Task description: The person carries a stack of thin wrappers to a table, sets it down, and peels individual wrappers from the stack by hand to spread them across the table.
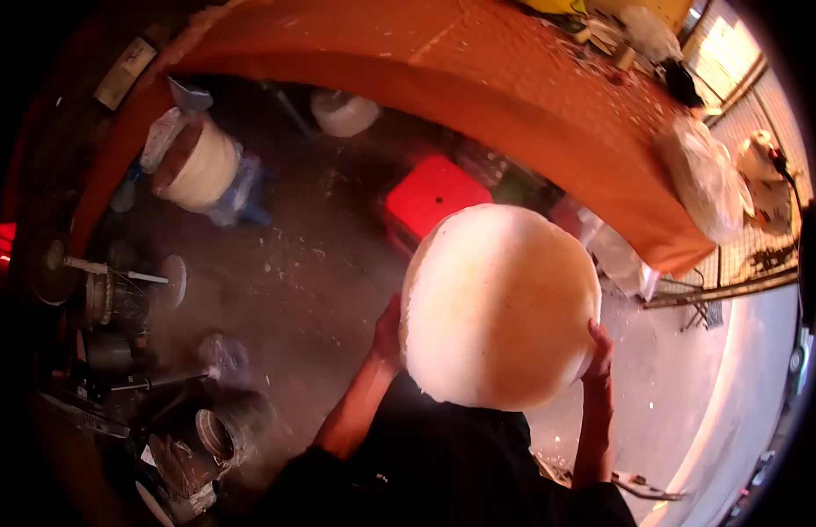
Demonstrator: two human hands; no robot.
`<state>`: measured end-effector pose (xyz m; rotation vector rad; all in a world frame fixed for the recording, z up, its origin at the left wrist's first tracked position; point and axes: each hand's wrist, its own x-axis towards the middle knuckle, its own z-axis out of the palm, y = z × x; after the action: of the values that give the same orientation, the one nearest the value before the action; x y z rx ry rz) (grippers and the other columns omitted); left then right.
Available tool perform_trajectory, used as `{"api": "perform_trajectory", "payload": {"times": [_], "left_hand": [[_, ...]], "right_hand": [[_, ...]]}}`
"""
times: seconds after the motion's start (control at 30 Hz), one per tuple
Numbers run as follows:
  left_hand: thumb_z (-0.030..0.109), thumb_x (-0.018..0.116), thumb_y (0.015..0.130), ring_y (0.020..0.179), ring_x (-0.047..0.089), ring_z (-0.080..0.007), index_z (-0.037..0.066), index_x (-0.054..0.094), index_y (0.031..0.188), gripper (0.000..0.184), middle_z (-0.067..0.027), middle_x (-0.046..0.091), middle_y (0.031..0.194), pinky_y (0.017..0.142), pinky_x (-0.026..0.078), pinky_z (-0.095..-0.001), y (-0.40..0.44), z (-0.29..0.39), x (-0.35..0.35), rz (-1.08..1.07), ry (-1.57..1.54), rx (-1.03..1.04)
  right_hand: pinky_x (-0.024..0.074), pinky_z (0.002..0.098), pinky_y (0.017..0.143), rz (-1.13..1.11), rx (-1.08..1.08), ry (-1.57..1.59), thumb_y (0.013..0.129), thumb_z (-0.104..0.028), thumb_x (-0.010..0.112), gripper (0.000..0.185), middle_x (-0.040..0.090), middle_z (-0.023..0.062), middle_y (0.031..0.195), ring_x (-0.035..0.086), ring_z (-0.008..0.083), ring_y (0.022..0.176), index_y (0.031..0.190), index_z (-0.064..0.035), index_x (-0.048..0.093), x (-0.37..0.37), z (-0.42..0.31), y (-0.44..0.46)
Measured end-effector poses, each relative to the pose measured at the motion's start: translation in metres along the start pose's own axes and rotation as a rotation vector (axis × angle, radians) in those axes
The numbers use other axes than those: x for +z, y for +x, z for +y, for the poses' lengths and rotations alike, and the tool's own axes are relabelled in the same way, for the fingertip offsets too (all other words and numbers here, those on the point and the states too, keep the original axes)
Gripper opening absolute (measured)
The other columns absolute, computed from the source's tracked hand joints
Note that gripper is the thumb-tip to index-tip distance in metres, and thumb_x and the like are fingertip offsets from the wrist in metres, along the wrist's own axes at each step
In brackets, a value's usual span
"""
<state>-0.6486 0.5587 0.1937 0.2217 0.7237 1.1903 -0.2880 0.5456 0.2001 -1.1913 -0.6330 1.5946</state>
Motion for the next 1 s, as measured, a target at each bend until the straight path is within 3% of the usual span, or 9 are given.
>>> {"api": "perform_trajectory", "payload": {"times": [0.03,0.07,0.17,0.4,0.63,0.73,0.8,0.9,1.0], "left_hand": [[0.049,0.039,0.098,0.113,0.057,-0.0271,0.002,0.046,0.136,0.061,-0.0152,0.057,0.129,0.094,0.049,-0.0384,0.003,0.016,-0.002,0.183,0.033,0.092],[0.049,0.039,0.098,0.113,0.057,-0.0271,0.002,0.046,0.136,0.061,-0.0152,0.057,0.129,0.094,0.049,-0.0384,0.006,0.025,-0.031,0.207,0.029,0.102],[0.049,0.038,0.099,0.116,0.055,-0.0275,0.003,0.043,0.138,0.061,-0.0148,0.054,0.132,0.095,0.048,-0.0390,0.014,0.082,-0.060,0.221,-0.093,0.218],[0.050,0.034,0.099,0.122,0.051,-0.0283,0.004,0.036,0.143,0.063,-0.0138,0.048,0.138,0.100,0.044,-0.0406,0.049,0.214,-0.138,0.225,-0.243,0.359],[0.049,0.034,0.100,0.124,0.049,-0.0289,0.004,0.034,0.144,0.063,-0.0137,0.046,0.141,0.101,0.042,-0.0410,0.102,0.362,-0.173,0.273,-0.228,0.290],[0.048,0.034,0.100,0.123,0.050,-0.0290,0.003,0.035,0.143,0.062,-0.0140,0.046,0.140,0.101,0.042,-0.0408,0.149,0.430,-0.178,0.270,-0.170,0.254],[0.047,0.035,0.100,0.123,0.050,-0.0284,0.003,0.036,0.143,0.061,-0.0141,0.047,0.140,0.101,0.042,-0.0404,0.184,0.460,-0.185,0.131,-0.104,0.292],[0.046,0.036,0.100,0.121,0.052,-0.0278,0.003,0.037,0.142,0.060,-0.0143,0.050,0.137,0.101,0.043,-0.0400,0.240,0.519,-0.170,0.121,-0.187,0.245],[0.046,0.035,0.100,0.121,0.052,-0.0280,0.003,0.038,0.141,0.059,-0.0146,0.050,0.137,0.101,0.043,-0.0398,0.308,0.582,-0.151,0.106,0.003,0.316]], "right_hand": [[0.0509,0.0380,0.086,-0.090,0.018,-0.023,0.089,-0.043,0.052,0.065,0.061,0.0190,0.118,0.062,0.0277,0.102,0.131,0.0060,0.046,0.026,-0.005,0.034],[0.0522,0.0372,0.083,-0.175,0.056,-0.052,0.089,-0.043,0.052,0.064,0.063,0.0182,0.115,0.064,0.0266,0.098,0.129,0.0065,0.047,0.052,-0.007,0.058],[0.0524,0.0321,0.078,-0.244,0.151,-0.077,0.086,-0.035,0.059,0.055,0.066,0.0124,0.104,0.065,0.0204,0.090,0.122,0.0061,0.053,0.126,-0.013,0.129],[0.0537,0.0329,0.077,-0.407,0.233,-0.101,0.088,-0.036,0.061,0.057,0.066,0.0150,0.106,0.067,0.0224,0.087,0.123,0.0080,0.053,0.306,0.007,0.251],[0.0525,0.0352,0.083,-0.398,0.207,-0.094,0.088,-0.042,0.059,0.062,0.064,0.0163,0.110,0.065,0.0249,0.095,0.127,0.0062,0.050,0.448,0.000,0.323],[0.0511,0.0354,0.084,-0.339,0.196,-0.116,0.086,-0.044,0.059,0.067,0.064,0.0161,0.111,0.064,0.0245,0.097,0.129,0.0061,0.048,0.492,-0.020,0.355],[0.0498,0.0345,0.084,-0.283,0.157,-0.111,0.085,-0.045,0.060,0.068,0.062,0.0159,0.114,0.062,0.0235,0.098,0.129,0.0053,0.048,0.518,-0.036,0.379],[0.0482,0.0358,0.086,-0.189,0.116,-0.112,0.084,-0.049,0.061,0.070,0.061,0.0167,0.116,0.060,0.0251,0.101,0.129,0.0028,0.049,0.563,-0.064,0.423],[0.0477,0.0362,0.088,-0.161,0.094,-0.058,0.085,-0.051,0.060,0.070,0.061,0.0165,0.116,0.059,0.0258,0.103,0.130,0.0011,0.049,0.598,-0.088,0.482]]}}
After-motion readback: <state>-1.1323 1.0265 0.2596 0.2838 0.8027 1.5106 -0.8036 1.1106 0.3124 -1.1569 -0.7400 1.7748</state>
